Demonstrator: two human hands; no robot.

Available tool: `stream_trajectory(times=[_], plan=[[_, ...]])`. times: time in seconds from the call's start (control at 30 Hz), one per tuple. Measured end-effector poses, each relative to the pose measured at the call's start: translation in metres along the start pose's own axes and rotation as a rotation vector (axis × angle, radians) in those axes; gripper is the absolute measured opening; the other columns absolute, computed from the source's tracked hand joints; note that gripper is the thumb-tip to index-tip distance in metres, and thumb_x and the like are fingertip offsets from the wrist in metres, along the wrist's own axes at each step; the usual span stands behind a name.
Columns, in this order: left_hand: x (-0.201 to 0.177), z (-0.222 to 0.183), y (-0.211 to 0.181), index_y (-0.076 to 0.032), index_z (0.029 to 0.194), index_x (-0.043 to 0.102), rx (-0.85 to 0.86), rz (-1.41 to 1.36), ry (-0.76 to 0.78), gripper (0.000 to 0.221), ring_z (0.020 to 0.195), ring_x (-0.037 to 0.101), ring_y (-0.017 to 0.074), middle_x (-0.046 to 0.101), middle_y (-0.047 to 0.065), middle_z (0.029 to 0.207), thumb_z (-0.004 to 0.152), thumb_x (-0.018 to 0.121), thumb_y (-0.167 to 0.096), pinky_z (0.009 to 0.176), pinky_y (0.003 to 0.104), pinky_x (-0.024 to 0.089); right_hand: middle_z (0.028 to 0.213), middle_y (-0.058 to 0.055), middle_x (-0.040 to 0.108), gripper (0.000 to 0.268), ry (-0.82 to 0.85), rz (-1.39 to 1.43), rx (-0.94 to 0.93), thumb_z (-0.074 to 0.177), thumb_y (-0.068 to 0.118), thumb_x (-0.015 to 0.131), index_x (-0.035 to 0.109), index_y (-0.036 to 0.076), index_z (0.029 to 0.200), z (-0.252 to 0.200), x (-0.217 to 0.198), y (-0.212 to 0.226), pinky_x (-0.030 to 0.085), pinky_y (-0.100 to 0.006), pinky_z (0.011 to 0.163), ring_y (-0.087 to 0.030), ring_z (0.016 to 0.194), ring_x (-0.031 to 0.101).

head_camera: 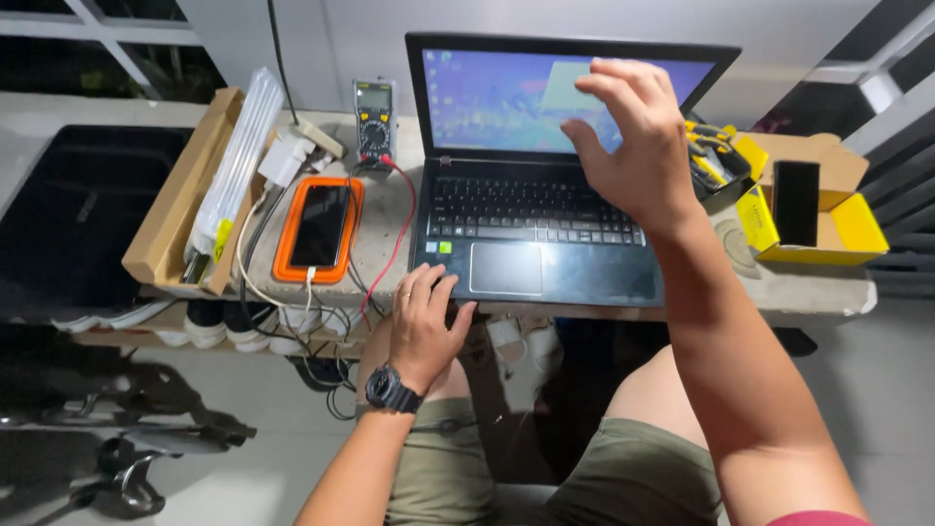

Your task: Diagnosing electronic devices using a laptop and a digital multimeter at a repair bench.

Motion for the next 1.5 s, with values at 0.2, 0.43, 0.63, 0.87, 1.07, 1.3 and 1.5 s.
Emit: stream_trajectory(times=[0.2, 0.43, 0.63, 0.87, 1.07, 1.3, 1.5], plan=[[-0.005, 0.003, -0.002, -0.001, 0.136, 0.077, -0.027, -0.051, 0.006, 0.04, 0.144, 0.063, 0.0447, 0.072, 0.02, 0.144, 0.108, 0.079, -0.03, 0.126, 0.059, 0.051, 0.153, -0.031, 0.068, 0.041, 0.024, -0.128, 0.009, 0.11, 0.005, 0.089, 0.073, 0.001, 0.148, 0.038, 0.028, -0.056, 0.055, -0.068, 0.114, -0.054, 0.138, 0.06], [0.001, 0.002, 0.003, -0.002, 0.137, 0.077, -0.046, -0.02, 0.024, 0.043, 0.145, 0.062, 0.0415, 0.073, 0.02, 0.145, 0.105, 0.081, -0.031, 0.127, 0.055, 0.051, 0.161, -0.03, 0.066, 0.046, 0.146, -0.23, 0.124, 0.111, 0.019, 0.083, 0.073, 0.007, 0.154, 0.023, 0.075, -0.097, 0.056, -0.068, 0.106, -0.052, 0.143, 0.058], [0.002, 0.001, 0.004, -0.004, 0.14, 0.076, -0.046, -0.001, 0.042, 0.044, 0.146, 0.062, 0.0406, 0.072, 0.019, 0.147, 0.109, 0.079, -0.034, 0.128, 0.055, 0.05, 0.136, -0.007, 0.085, 0.037, 0.089, -0.34, 0.079, 0.109, 0.025, 0.084, 0.081, 0.015, 0.144, 0.007, 0.079, -0.081, 0.045, -0.052, 0.111, -0.032, 0.123, 0.075], [0.003, 0.0, 0.006, -0.003, 0.139, 0.075, -0.054, -0.01, 0.041, 0.044, 0.145, 0.062, 0.0422, 0.071, 0.019, 0.146, 0.108, 0.081, -0.034, 0.123, 0.056, 0.052, 0.13, -0.004, 0.084, 0.029, 0.077, -0.355, 0.082, 0.112, 0.02, 0.082, 0.079, 0.016, 0.14, -0.013, 0.053, -0.025, 0.045, -0.049, 0.11, -0.031, 0.113, 0.074], [0.02, -0.007, 0.02, -0.005, 0.145, 0.073, -0.072, -0.067, -0.077, 0.063, 0.136, 0.068, 0.046, 0.071, 0.021, 0.14, 0.105, 0.082, -0.053, 0.117, 0.059, 0.055, 0.125, -0.002, 0.08, 0.035, 0.061, -0.385, 0.036, 0.111, 0.025, 0.086, 0.081, 0.021, 0.146, -0.051, 0.041, 0.006, 0.05, -0.043, 0.107, -0.026, 0.113, 0.078], [0.009, -0.01, 0.025, 0.006, 0.156, 0.061, -0.297, -0.175, -0.291, 0.054, 0.127, 0.069, 0.052, 0.07, 0.03, 0.137, 0.111, 0.073, -0.022, 0.114, 0.058, 0.055, 0.123, 0.006, 0.08, 0.032, 0.116, -0.446, 0.05, 0.107, 0.032, 0.088, 0.082, 0.032, 0.138, -0.105, 0.033, 0.051, 0.053, -0.036, 0.1, -0.02, 0.116, 0.076], [0.001, -0.004, 0.024, 0.01, 0.168, 0.05, -0.248, -0.191, -0.366, 0.061, 0.139, 0.063, 0.0565, 0.061, 0.033, 0.154, 0.11, 0.061, -0.006, 0.125, 0.062, 0.048, 0.122, 0.002, 0.08, 0.019, 0.137, -0.357, 0.068, 0.115, 0.028, 0.078, 0.084, 0.029, 0.133, -0.142, 0.034, 0.082, 0.055, -0.037, 0.096, -0.024, 0.117, 0.077]])
Point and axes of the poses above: each hand's wrist, its own z-axis towards the middle knuckle, its own x-axis out of the palm, y = z × x, the point moved 1 cm from there along z, towards the middle knuckle
